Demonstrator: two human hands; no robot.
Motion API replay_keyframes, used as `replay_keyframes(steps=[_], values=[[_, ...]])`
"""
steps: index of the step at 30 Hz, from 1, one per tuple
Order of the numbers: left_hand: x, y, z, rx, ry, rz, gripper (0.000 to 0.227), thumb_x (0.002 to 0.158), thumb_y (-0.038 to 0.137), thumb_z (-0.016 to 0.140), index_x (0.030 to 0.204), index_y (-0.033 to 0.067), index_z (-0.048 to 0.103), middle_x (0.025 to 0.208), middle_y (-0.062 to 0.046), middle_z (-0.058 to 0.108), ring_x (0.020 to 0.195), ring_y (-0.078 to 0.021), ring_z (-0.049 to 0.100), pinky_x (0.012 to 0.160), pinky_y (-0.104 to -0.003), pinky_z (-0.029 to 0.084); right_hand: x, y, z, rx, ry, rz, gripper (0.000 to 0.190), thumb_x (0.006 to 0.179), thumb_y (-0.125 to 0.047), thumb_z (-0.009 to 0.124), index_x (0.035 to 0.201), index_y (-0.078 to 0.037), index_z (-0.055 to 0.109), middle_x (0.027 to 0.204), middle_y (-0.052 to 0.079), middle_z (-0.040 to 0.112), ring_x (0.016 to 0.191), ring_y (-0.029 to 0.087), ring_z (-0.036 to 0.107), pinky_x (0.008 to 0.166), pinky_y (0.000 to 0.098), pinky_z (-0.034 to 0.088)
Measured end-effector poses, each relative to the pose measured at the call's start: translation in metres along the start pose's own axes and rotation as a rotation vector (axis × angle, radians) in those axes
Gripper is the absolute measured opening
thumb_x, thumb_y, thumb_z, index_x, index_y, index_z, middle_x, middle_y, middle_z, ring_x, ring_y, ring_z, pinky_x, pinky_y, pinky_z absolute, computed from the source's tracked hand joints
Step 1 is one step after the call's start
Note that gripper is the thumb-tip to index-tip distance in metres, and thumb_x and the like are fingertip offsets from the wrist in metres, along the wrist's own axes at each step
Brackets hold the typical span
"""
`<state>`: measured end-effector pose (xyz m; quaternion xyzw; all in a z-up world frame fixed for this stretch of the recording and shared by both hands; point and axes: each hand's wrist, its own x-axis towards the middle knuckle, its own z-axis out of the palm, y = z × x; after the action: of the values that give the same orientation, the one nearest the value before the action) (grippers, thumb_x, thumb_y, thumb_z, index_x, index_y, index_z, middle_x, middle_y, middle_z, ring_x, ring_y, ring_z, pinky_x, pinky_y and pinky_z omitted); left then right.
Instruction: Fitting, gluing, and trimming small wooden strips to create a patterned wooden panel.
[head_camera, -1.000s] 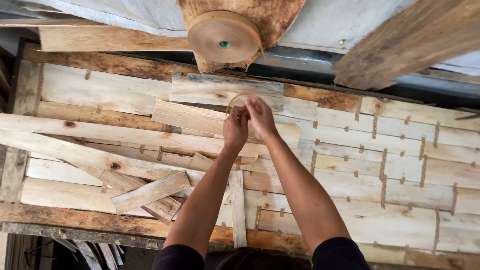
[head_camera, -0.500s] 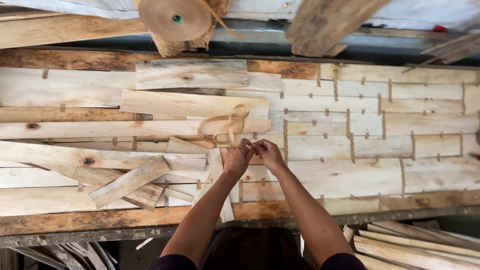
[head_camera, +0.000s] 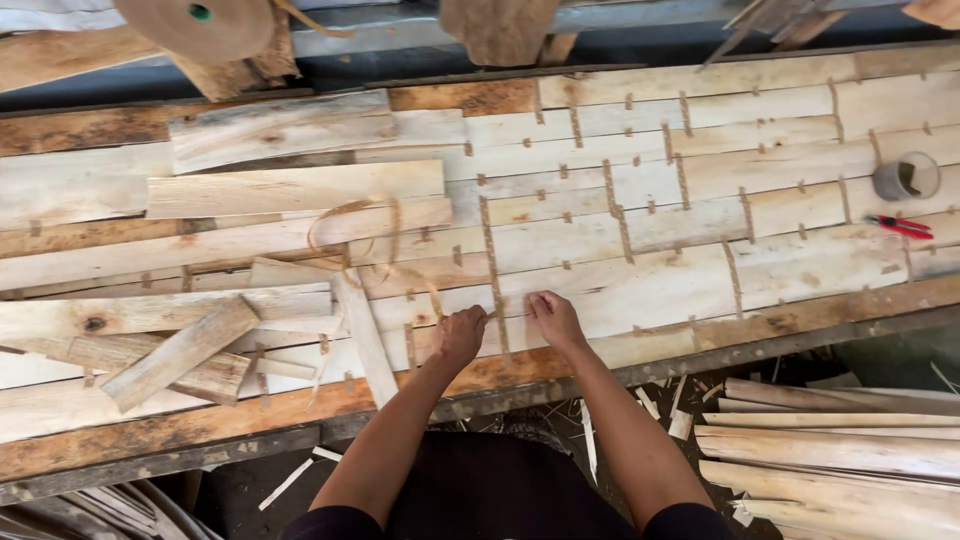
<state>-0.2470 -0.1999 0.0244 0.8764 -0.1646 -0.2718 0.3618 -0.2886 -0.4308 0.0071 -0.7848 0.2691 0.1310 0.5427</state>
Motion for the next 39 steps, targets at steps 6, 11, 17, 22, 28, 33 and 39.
replay_keyframes(steps=[6,11,17,22,28,33,39], values=[[-0.001,0.041,0.065,0.007,0.219,0.111,0.015,0.099,0.019,0.059,0.096,0.008,0.069,0.098,-0.014,0.071,0.098,-0.0342,0.066,0.088,-0.047,0.052,-0.027,0.075,-0.105,-0.386,0.331,-0.297,0.028,0.1,-0.017,0.059,0.123,-0.005,0.069,0.125,0.018,0.063,0.109,0.03,0.066,0.094,0.04,0.056],[-0.001,0.071,0.112,-0.016,0.296,0.158,0.014,0.098,0.016,0.059,0.1,0.0048,0.067,0.12,-0.015,0.067,0.118,-0.0359,0.059,0.102,-0.049,0.046,-0.053,0.117,-0.174,-0.599,0.295,-0.222,0.047,0.104,-0.024,0.052,0.147,-0.006,0.053,0.152,0.021,0.043,0.136,0.039,0.046,0.11,0.0461,0.044],[0.006,0.079,0.156,0.139,0.317,0.023,0.019,0.099,0.02,0.059,0.103,0.0068,0.072,0.151,-0.016,0.05,0.147,-0.0348,0.038,0.12,-0.052,0.029,-0.069,0.138,-0.193,-1.027,0.124,-0.255,0.073,0.106,-0.051,0.036,0.164,-0.009,0.018,0.17,0.019,0.011,0.155,0.04,0.014,0.124,0.0483,0.021],[0.009,0.084,0.164,0.253,0.273,-0.039,0.022,0.101,0.023,0.056,0.101,0.0101,0.074,0.159,-0.017,0.041,0.15,-0.0349,0.03,0.122,-0.052,0.022,-0.077,0.119,-0.202,-1.012,-0.001,-0.166,0.083,0.102,-0.065,0.029,0.165,-0.015,0.006,0.172,0.015,-0.001,0.158,0.037,0.002,0.127,0.0467,0.014],[0.007,0.089,0.164,0.163,0.351,-0.083,0.02,0.098,0.024,0.06,0.104,0.0092,0.071,0.156,-0.014,0.046,0.151,-0.0329,0.035,0.121,-0.05,0.029,-0.086,0.108,-0.206,-1.117,-0.119,-0.168,0.08,0.1,-0.069,0.03,0.165,-0.028,0.011,0.172,0.017,-0.005,0.157,0.039,-0.001,0.126,0.0487,0.013],[0.011,0.121,0.16,0.077,0.491,-0.107,0.018,0.096,0.021,0.062,0.104,0.0072,0.071,0.142,-0.015,0.058,0.14,-0.0356,0.045,0.111,-0.053,0.036,-0.086,0.1,-0.209,-1.115,-0.166,-0.12,0.078,0.102,-0.066,0.034,0.166,-0.029,0.01,0.172,0.016,-0.007,0.158,0.04,-0.002,0.128,0.0491,0.013],[0.032,0.15,0.176,0.043,0.359,-0.091,0.017,0.098,0.02,0.06,0.106,0.0089,0.07,0.114,-0.012,0.07,0.112,-0.0317,0.064,0.097,-0.047,0.049,-0.08,0.107,-0.217,-1.044,-0.206,-0.124,0.082,0.1,-0.063,0.047,0.165,-0.033,0.009,0.172,0.014,-0.01,0.158,0.039,-0.004,0.127,0.0499,0.015]])
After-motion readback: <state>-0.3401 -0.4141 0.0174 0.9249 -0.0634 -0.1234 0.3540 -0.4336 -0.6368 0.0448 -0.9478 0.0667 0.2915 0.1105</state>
